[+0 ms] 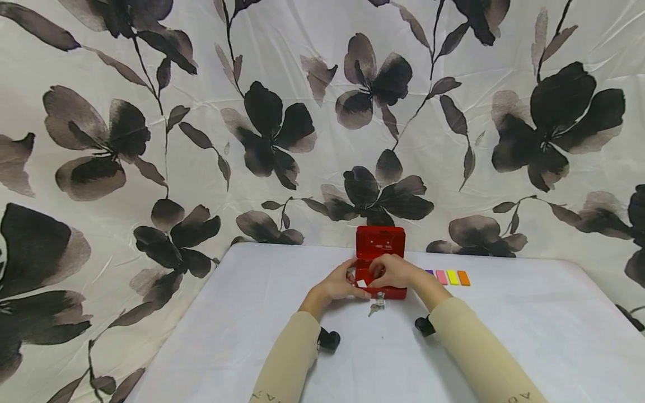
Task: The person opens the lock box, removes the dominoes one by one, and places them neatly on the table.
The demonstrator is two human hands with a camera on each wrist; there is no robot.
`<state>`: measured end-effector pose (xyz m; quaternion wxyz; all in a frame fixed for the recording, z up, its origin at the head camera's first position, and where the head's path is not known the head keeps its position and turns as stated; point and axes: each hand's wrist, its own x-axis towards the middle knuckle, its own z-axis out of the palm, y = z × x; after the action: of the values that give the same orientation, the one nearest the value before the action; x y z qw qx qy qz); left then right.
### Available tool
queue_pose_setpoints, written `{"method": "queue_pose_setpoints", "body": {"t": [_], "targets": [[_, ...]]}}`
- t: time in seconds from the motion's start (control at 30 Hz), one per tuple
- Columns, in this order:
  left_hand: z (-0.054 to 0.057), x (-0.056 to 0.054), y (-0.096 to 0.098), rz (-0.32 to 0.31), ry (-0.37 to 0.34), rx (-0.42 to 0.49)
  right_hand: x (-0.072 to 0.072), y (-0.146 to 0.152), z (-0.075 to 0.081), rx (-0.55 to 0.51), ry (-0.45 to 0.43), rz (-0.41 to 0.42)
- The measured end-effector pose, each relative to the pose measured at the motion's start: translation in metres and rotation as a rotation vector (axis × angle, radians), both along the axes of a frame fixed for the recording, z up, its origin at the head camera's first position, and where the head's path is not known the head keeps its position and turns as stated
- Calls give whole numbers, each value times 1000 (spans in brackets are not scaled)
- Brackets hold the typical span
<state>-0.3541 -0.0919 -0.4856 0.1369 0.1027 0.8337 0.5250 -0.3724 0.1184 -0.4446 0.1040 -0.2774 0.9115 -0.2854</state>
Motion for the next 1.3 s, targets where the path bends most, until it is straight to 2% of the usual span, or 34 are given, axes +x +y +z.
{"method": "queue_pose_setpoints", "body": {"t": [0.3,0.53,0.7,0.93,1.3], "targets": [[1,3,1,7,-2,-5,-3,-6,-9,67,62,-23],[-1,3,0,11,-7,-1,0,-9,-14,65,101,-58],[-1,4,-1,14,-16,1,2,-10,-16,28,112,-41],[0,3,0,-1,-2,7,2,-13,-15,-23,82,-16],[0,-2,0,-14,-17,54,0,-19,-10,-8,38,-11]]}}
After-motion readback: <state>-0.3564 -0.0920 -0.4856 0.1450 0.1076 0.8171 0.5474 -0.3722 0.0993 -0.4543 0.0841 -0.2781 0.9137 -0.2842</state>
